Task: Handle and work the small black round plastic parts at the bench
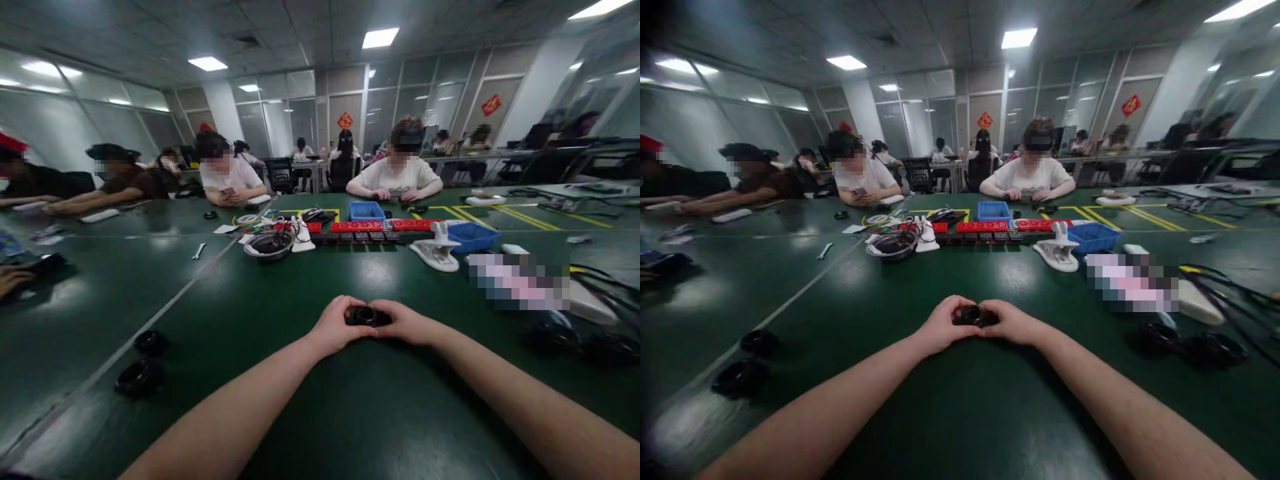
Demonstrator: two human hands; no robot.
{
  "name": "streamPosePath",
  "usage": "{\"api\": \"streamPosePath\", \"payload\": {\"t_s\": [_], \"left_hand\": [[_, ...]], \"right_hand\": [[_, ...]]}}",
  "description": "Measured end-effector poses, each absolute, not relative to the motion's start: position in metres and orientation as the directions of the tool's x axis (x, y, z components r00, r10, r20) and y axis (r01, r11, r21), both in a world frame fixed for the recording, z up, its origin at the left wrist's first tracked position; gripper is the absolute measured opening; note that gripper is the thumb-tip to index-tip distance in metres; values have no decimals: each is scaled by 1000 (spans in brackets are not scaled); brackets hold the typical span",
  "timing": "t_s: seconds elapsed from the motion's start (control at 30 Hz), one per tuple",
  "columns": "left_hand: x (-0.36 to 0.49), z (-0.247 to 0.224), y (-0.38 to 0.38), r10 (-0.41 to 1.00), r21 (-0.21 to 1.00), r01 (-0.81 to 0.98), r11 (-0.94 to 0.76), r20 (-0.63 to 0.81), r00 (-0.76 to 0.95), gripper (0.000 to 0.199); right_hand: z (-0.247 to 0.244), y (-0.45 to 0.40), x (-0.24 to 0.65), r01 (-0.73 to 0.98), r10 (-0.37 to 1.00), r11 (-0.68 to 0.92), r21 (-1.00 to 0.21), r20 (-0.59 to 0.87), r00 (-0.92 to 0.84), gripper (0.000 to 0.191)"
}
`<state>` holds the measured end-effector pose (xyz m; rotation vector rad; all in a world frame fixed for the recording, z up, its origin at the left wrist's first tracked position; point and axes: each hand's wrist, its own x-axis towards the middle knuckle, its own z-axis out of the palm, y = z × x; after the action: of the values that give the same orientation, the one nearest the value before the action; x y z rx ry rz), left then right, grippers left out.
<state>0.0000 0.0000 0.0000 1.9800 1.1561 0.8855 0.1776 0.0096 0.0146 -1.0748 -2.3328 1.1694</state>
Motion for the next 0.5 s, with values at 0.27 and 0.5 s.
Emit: {"api": "streamPosePath", "payload": {"t_s": [0.27,0.5], "left_hand": [[10,-7,-7,943,767,549,-332,272,191,41],[3,-4,-1,922,783,497,-374,255,292,39]], "right_hand": [[-9,9,166,727,914,394,-563,155,-375,30],[-3,7,170,560,803,546,-623,196,-564,44]]}}
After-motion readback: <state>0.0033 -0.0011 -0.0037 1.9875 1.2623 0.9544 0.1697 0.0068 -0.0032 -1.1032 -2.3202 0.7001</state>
